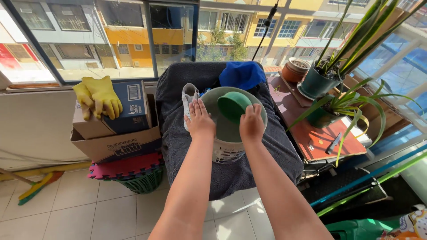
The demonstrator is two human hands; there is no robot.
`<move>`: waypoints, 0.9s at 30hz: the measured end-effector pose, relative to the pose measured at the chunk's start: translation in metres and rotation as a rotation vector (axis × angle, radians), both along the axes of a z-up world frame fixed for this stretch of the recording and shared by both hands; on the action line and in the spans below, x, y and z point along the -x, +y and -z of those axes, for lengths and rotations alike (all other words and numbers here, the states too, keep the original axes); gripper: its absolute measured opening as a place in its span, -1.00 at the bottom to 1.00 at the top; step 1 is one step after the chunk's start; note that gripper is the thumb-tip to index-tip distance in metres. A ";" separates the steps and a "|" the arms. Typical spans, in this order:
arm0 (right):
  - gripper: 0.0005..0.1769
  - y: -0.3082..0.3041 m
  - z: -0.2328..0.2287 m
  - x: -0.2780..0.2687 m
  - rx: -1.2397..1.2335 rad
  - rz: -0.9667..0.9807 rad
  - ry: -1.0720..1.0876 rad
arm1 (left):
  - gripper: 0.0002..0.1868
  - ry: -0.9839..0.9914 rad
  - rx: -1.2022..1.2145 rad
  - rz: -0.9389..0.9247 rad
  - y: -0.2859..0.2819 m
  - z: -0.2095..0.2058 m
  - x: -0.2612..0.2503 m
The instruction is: The person retrieves a utility knife from a kitchen drawer, walks to a balcony, uses the knife to trim leaves from snake plants in pots, then pours water from a bucket into a small bowl to water the plants individually.
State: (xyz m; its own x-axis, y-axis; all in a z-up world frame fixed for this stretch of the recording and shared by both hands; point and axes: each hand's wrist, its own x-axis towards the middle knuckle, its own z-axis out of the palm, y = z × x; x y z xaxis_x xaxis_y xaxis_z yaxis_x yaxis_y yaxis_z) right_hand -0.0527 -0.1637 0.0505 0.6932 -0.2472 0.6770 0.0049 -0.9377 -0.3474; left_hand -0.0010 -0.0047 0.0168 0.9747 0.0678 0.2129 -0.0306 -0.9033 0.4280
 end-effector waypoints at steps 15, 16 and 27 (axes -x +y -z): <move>-0.76 -0.016 0.038 -0.039 0.001 -0.031 0.322 | -0.27 0.112 -0.024 -0.013 0.003 -0.017 0.004; -0.76 -0.017 0.038 -0.040 0.001 -0.027 0.321 | -0.27 0.110 -0.024 -0.010 0.004 -0.017 0.004; -0.64 -0.033 0.029 -0.041 -0.322 -0.090 0.105 | -0.32 0.068 0.074 0.000 0.007 -0.018 0.009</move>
State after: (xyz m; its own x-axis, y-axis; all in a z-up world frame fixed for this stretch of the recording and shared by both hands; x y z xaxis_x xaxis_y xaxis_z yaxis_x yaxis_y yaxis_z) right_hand -0.0114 -0.1966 0.0215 0.7837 -0.3711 0.4981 0.0309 -0.7777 -0.6279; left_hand -0.0095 0.0018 0.0344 0.9868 0.0812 0.1401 0.0012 -0.8690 0.4948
